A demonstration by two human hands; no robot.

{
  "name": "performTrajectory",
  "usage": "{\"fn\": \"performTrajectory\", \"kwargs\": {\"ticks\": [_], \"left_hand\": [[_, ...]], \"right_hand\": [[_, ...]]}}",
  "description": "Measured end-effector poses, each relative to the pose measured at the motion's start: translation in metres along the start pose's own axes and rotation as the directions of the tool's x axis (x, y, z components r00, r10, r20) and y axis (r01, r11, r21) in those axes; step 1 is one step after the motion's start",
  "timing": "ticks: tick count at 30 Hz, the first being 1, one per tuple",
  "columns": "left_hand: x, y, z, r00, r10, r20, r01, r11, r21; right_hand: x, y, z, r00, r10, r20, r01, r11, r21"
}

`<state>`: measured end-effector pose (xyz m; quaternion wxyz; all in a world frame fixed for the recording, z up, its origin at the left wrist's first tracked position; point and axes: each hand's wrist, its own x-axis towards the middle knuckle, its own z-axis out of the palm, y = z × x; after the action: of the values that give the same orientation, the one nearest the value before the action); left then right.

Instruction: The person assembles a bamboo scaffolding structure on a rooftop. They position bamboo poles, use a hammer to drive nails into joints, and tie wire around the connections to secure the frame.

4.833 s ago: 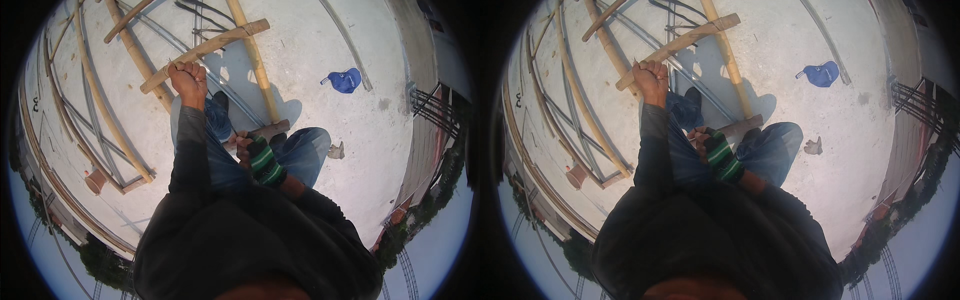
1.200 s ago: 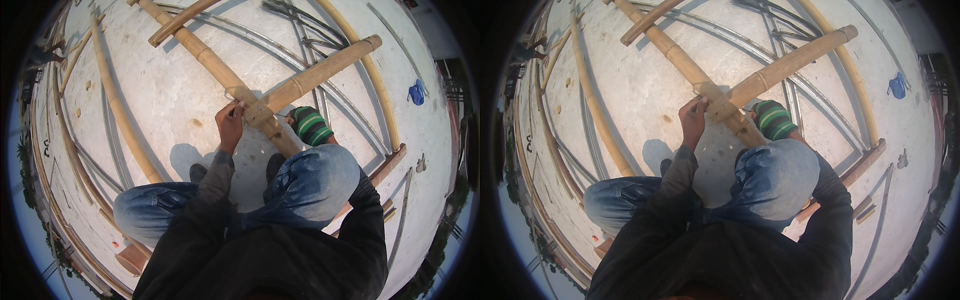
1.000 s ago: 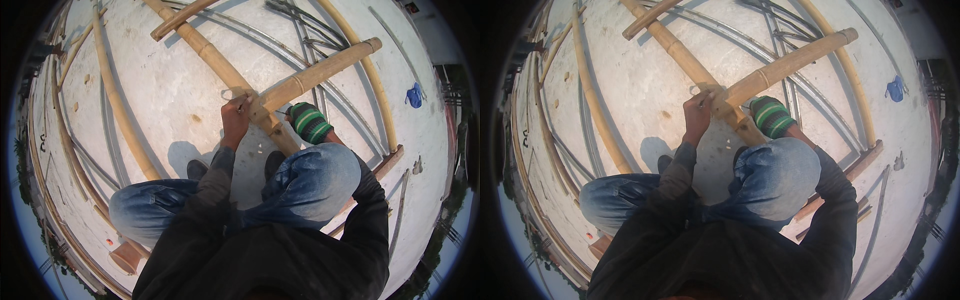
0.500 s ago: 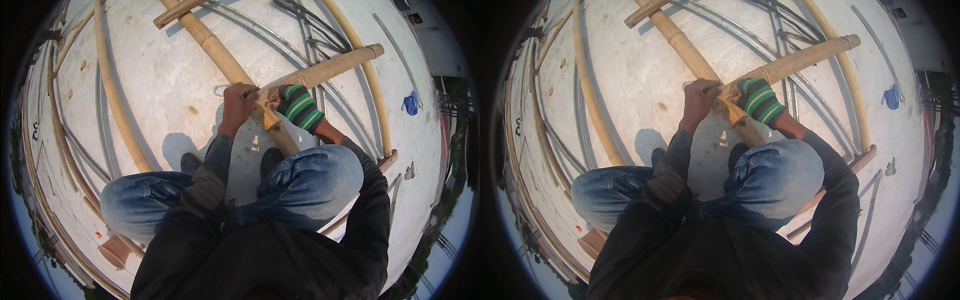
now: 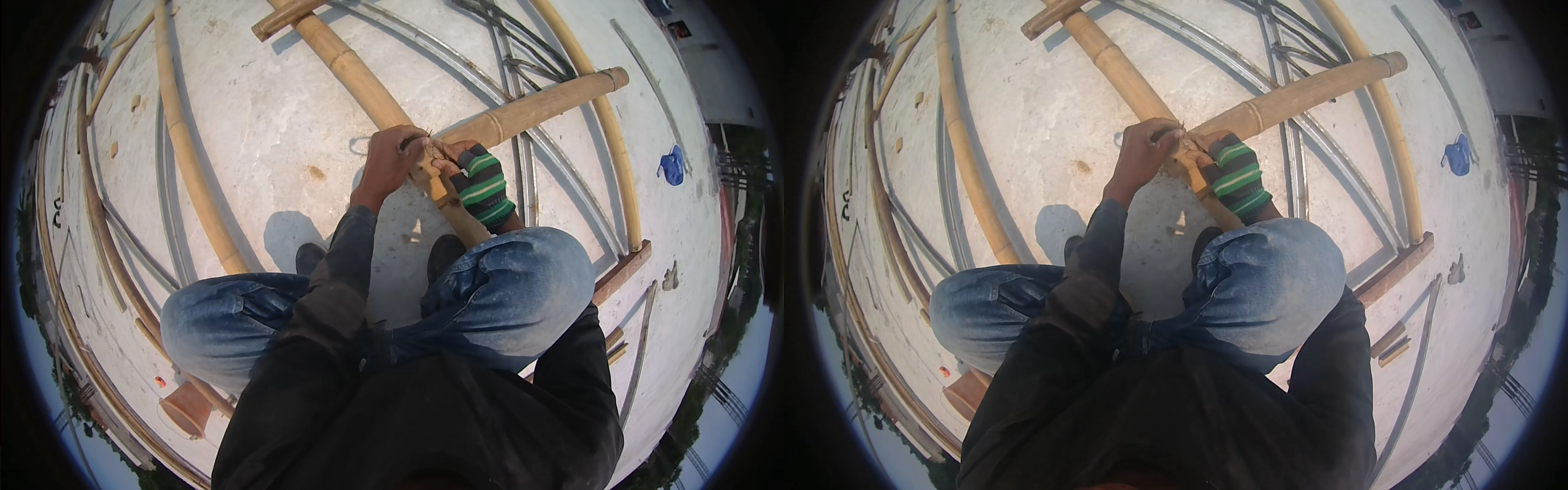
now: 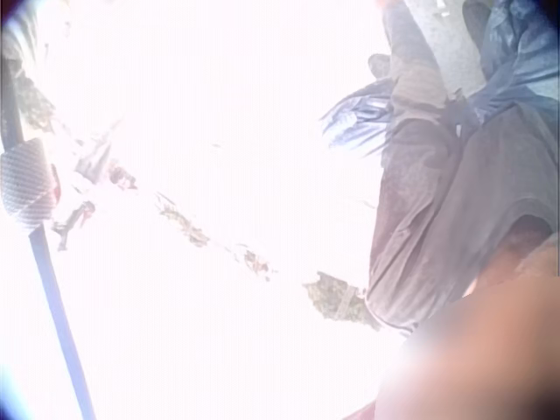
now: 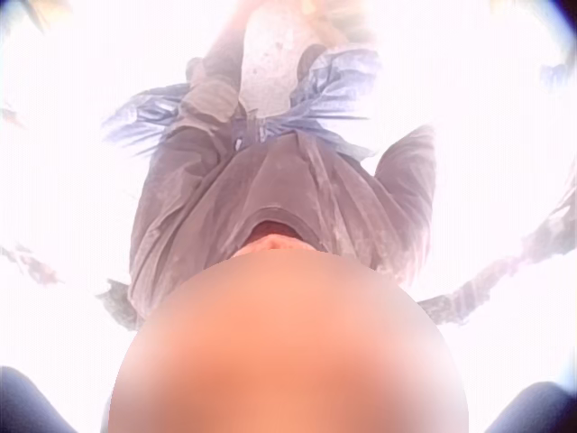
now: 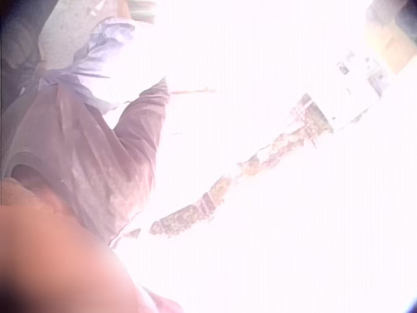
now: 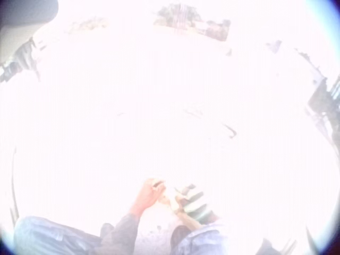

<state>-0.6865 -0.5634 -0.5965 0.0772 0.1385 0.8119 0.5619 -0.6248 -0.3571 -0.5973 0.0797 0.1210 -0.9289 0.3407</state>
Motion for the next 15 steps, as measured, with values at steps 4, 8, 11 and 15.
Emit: {"fn": "performTrajectory", "kwargs": {"ticks": [4,8,11,15], "left_hand": [[0.0,0.002,0.004,0.998,-0.008,-0.058,0.009,1.0,0.024],[-0.003,0.003,0.009,0.992,-0.065,-0.111,0.065,0.998,-0.007],[-0.005,0.003,0.013,0.982,-0.037,-0.185,0.029,0.999,-0.043],[-0.01,0.003,0.012,0.967,-0.112,-0.229,0.081,0.987,-0.141]], "right_hand": [[0.002,-0.006,0.002,0.996,-0.088,-0.015,0.085,0.99,-0.112],[0.005,-0.012,-0.004,0.996,-0.082,-0.03,0.076,0.984,-0.164],[0.01,-0.014,-0.014,0.917,-0.385,-0.107,0.329,0.879,-0.345],[0.013,-0.017,-0.027,0.988,-0.138,-0.076,0.125,0.981,-0.151]]}}
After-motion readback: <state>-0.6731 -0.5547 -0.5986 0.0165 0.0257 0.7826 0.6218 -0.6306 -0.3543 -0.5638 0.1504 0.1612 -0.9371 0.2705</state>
